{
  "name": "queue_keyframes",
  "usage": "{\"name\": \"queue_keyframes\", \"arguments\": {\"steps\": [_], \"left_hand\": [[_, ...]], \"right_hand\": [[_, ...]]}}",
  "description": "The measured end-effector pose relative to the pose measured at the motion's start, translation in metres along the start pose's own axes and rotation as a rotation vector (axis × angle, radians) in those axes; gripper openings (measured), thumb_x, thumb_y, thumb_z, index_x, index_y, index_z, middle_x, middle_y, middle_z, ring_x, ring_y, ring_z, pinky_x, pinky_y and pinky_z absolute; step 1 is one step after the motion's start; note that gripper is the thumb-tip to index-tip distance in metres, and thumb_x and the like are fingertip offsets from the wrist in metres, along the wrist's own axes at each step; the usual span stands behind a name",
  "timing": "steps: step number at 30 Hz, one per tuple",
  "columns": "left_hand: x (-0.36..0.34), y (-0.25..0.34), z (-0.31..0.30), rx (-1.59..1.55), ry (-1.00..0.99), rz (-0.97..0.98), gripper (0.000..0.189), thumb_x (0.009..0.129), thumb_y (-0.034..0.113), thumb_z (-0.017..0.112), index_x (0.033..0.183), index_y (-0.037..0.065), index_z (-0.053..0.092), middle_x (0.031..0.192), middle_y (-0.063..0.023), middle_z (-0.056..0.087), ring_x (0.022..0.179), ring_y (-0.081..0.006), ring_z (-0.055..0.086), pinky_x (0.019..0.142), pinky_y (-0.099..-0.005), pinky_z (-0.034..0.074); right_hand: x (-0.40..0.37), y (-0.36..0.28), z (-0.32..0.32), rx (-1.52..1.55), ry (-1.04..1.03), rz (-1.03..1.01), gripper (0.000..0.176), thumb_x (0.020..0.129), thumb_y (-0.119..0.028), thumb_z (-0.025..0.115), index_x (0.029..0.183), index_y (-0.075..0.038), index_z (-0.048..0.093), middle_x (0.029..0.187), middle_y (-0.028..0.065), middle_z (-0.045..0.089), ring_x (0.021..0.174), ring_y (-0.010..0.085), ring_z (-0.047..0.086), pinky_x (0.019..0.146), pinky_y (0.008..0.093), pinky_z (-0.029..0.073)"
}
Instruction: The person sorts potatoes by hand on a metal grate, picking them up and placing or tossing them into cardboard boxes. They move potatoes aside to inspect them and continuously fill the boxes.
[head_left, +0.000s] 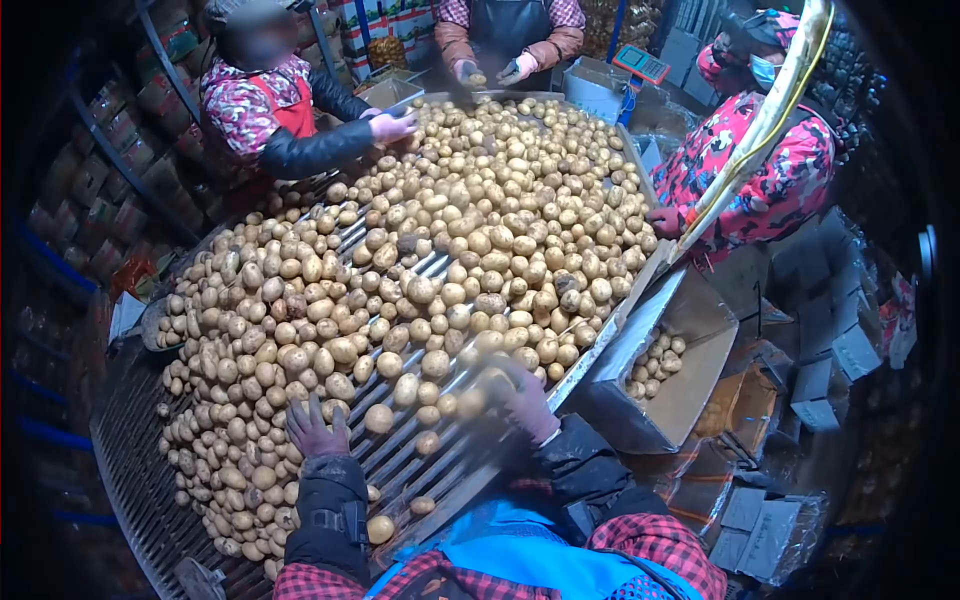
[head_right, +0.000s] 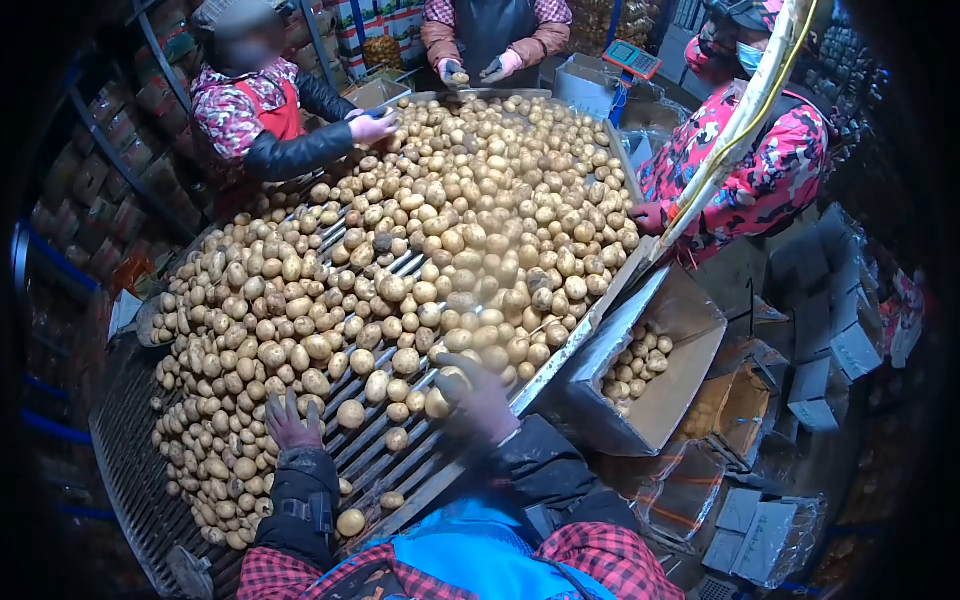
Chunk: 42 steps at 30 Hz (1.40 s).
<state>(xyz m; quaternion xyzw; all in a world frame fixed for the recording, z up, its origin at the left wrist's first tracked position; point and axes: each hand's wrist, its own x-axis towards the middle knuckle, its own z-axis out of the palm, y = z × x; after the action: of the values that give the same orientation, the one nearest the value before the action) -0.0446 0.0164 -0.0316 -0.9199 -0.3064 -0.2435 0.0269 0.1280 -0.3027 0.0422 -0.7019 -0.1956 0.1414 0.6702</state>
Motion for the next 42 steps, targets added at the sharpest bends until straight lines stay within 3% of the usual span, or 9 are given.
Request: {"name": "queue_keyframes", "arguments": {"steps": [3, 8, 14, 16, 17, 21, 31, 36, 42], "left_hand": [[0.0, 0.0, 0.001, 0.002, 0.035, 0.018, 0.054, 0.085, 0.036, 0.07, 0.133, 0.014, 0.057, 0.147, -0.0175, 0.042, 0.132, -0.0398, 0.04, 0.111, -0.055, 0.031], [0.001, 0.001, -0.003, -0.004, 0.014, 0.012, 0.055, 0.085, 0.034, 0.071, 0.133, 0.012, 0.057, 0.146, -0.0194, 0.042, 0.132, -0.0404, 0.04, 0.11, -0.0551, 0.032], [0.002, 0.002, -0.007, -0.034, -0.031, -0.002, 0.055, 0.085, 0.034, 0.07, 0.133, 0.011, 0.057, 0.145, -0.0202, 0.042, 0.131, -0.041, 0.04, 0.11, -0.0548, 0.031], [0.002, 0.004, -0.007, -0.028, -0.032, -0.007, 0.055, 0.085, 0.034, 0.07, 0.133, 0.011, 0.057, 0.145, -0.02, 0.042, 0.131, -0.041, 0.04, 0.11, -0.0548, 0.031], [0.002, 0.004, -0.007, -0.028, -0.028, -0.007, 0.055, 0.085, 0.034, 0.07, 0.133, 0.01, 0.057, 0.145, -0.0199, 0.041, 0.131, -0.041, 0.04, 0.11, -0.0548, 0.031], [0.002, 0.003, -0.008, -0.032, -0.04, -0.01, 0.055, 0.086, 0.034, 0.07, 0.134, 0.012, 0.056, 0.147, -0.0191, 0.04, 0.133, -0.0402, 0.038, 0.111, -0.0548, 0.03], [-0.002, -0.004, -0.002, -0.002, -0.058, -0.005, 0.055, 0.087, 0.037, 0.068, 0.136, 0.014, 0.055, 0.147, -0.0185, 0.04, 0.134, -0.0398, 0.038, 0.111, -0.0555, 0.03], [0.0, -0.001, -0.006, 0.004, -0.073, -0.026, 0.056, 0.088, 0.038, 0.068, 0.136, 0.014, 0.054, 0.148, -0.0185, 0.04, 0.134, -0.0402, 0.038, 0.111, -0.0554, 0.03], [0.004, 0.003, -0.009, -0.011, -0.097, -0.04, 0.055, 0.088, 0.037, 0.068, 0.135, 0.013, 0.055, 0.148, -0.019, 0.039, 0.136, -0.0404, 0.036, 0.111, -0.0554, 0.03]], "right_hand": [[0.001, -0.01, -0.002, -0.113, -0.111, 0.046, 0.024, 0.09, -0.018, 0.066, 0.111, -0.009, 0.06, 0.11, 0.0127, 0.064, 0.089, 0.0218, 0.064, 0.069, 0.0334, 0.053], [0.005, -0.035, -0.006, 0.851, -0.056, 0.604, 0.035, 0.102, -0.037, 0.047, 0.121, -0.008, 0.053, 0.095, 0.0047, 0.063, 0.068, 0.0112, 0.056, 0.052, 0.0239, 0.044], [0.004, -0.015, -0.001, 0.264, -0.222, -0.03, 0.066, 0.097, -0.05, 0.057, 0.142, -0.004, 0.04, 0.108, 0.0096, 0.06, 0.086, 0.0196, 0.061, 0.078, 0.0274, 0.052], [0.013, 0.017, -0.001, 1.429, -0.324, 0.611, 0.08, 0.088, -0.054, 0.065, 0.144, -0.004, 0.038, 0.11, 0.0096, 0.06, 0.091, 0.0204, 0.06, 0.078, 0.0287, 0.052], [0.016, 0.044, -0.003, 1.701, -0.642, 0.534, 0.073, 0.086, -0.061, 0.058, 0.137, -0.011, 0.046, 0.126, 0.0085, 0.059, 0.114, 0.0216, 0.058, 0.099, 0.0374, 0.051], [0.016, 0.041, 0.003, 1.752, -0.626, 0.569, 0.07, 0.088, -0.061, 0.055, 0.135, -0.01, 0.049, 0.124, 0.008, 0.061, 0.112, 0.0227, 0.059, 0.095, 0.0369, 0.052], [-0.019, -0.029, -0.101, 0.325, 0.211, 0.439, 0.05, 0.094, -0.023, 0.067, 0.137, -0.006, 0.049, 0.097, 0.0041, 0.064, 0.073, 0.0093, 0.061, 0.065, 0.0223, 0.051], [-0.043, 0.004, -0.213, -0.849, 0.715, 0.296, 0.063, 0.087, -0.021, 0.073, 0.14, 0.0, 0.046, 0.13, 0.0207, 0.056, 0.116, 0.0308, 0.056, 0.1, 0.0394, 0.044], [0.011, 0.018, -0.112, -0.949, 0.235, -0.204, 0.059, 0.077, -0.024, 0.078, 0.129, -0.003, 0.058, 0.11, 0.0185, 0.066, 0.103, 0.0358, 0.062, 0.093, 0.0424, 0.047]]}}
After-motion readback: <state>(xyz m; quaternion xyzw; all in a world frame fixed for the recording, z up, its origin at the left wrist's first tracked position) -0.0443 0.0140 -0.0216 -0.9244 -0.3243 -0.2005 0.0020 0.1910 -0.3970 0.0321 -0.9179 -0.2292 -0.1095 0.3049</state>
